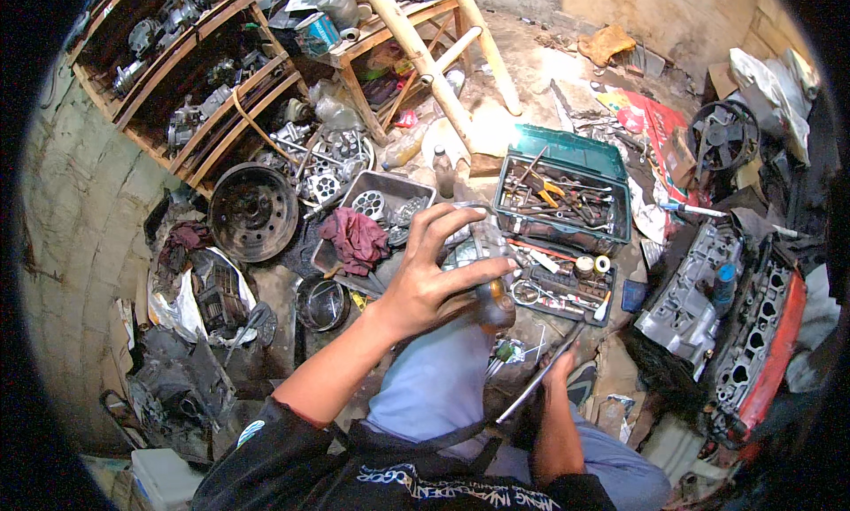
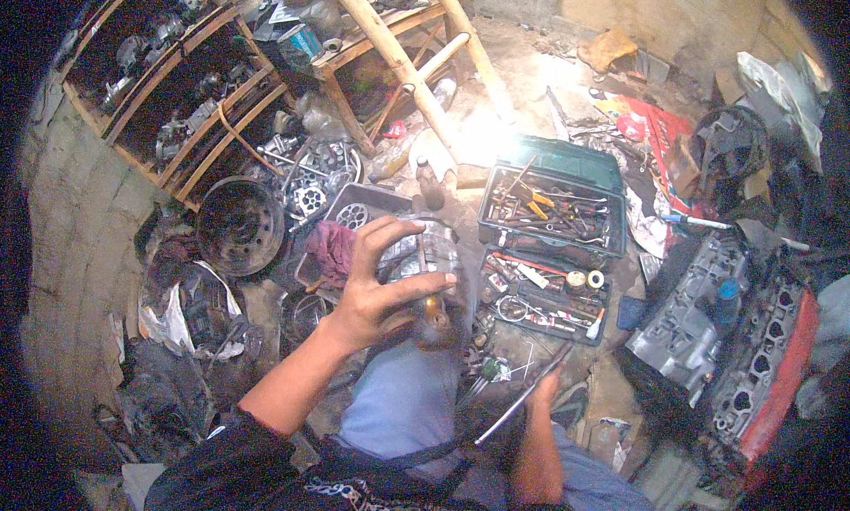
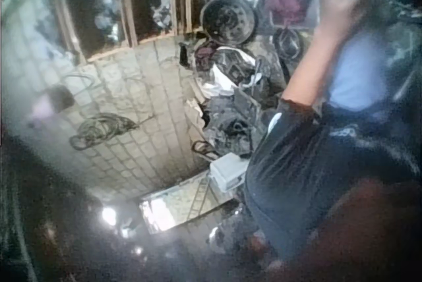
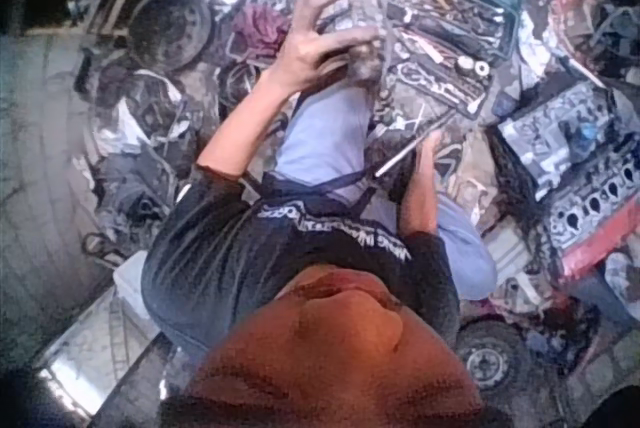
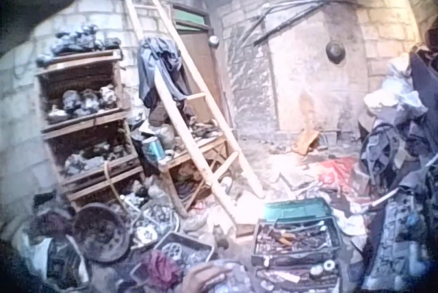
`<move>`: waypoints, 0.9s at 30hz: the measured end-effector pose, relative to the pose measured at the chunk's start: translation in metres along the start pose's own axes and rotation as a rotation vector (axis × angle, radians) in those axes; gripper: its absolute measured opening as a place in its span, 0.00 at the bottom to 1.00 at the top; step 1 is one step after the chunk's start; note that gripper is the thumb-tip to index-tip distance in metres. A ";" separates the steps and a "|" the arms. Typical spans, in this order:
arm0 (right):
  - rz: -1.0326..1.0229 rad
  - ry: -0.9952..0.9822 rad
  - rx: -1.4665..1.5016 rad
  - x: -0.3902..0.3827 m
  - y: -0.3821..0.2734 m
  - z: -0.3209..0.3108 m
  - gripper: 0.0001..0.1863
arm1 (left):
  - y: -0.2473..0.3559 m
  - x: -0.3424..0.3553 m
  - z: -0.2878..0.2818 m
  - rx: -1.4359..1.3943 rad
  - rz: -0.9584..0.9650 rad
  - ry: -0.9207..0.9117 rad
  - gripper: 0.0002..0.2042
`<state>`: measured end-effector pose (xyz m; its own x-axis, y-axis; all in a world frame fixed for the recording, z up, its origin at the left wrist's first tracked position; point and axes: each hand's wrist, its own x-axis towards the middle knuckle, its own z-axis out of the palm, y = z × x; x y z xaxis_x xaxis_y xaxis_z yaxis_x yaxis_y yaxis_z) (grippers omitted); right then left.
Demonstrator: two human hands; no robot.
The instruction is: The person sits on the floor in a cluttered workshop and uses a hammer and punch to tap a metal engine component, likely a piston or cylinder head, to remove or adjust parts. They rotate the component and continue tapping different areas.
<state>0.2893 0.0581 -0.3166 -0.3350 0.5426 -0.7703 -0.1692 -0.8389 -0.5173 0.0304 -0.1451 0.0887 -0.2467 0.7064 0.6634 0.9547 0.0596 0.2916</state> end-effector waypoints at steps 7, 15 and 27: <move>-1.175 -0.308 -0.737 -0.135 -0.127 0.110 0.18 | -0.009 0.008 -0.004 -0.032 0.018 -0.002 0.32; -1.535 -0.860 -1.142 -0.282 -0.142 0.149 0.24 | -0.015 0.010 0.002 -0.047 0.028 0.041 0.34; -1.856 -0.707 -1.095 -0.291 -0.113 0.170 0.27 | -0.012 0.009 -0.003 -0.077 0.020 0.029 0.30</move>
<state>0.2487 -0.0117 0.0291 -0.6717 0.1405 0.7274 -0.2562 0.8772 -0.4060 0.0164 -0.1417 0.0928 -0.2333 0.6861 0.6891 0.9442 -0.0097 0.3292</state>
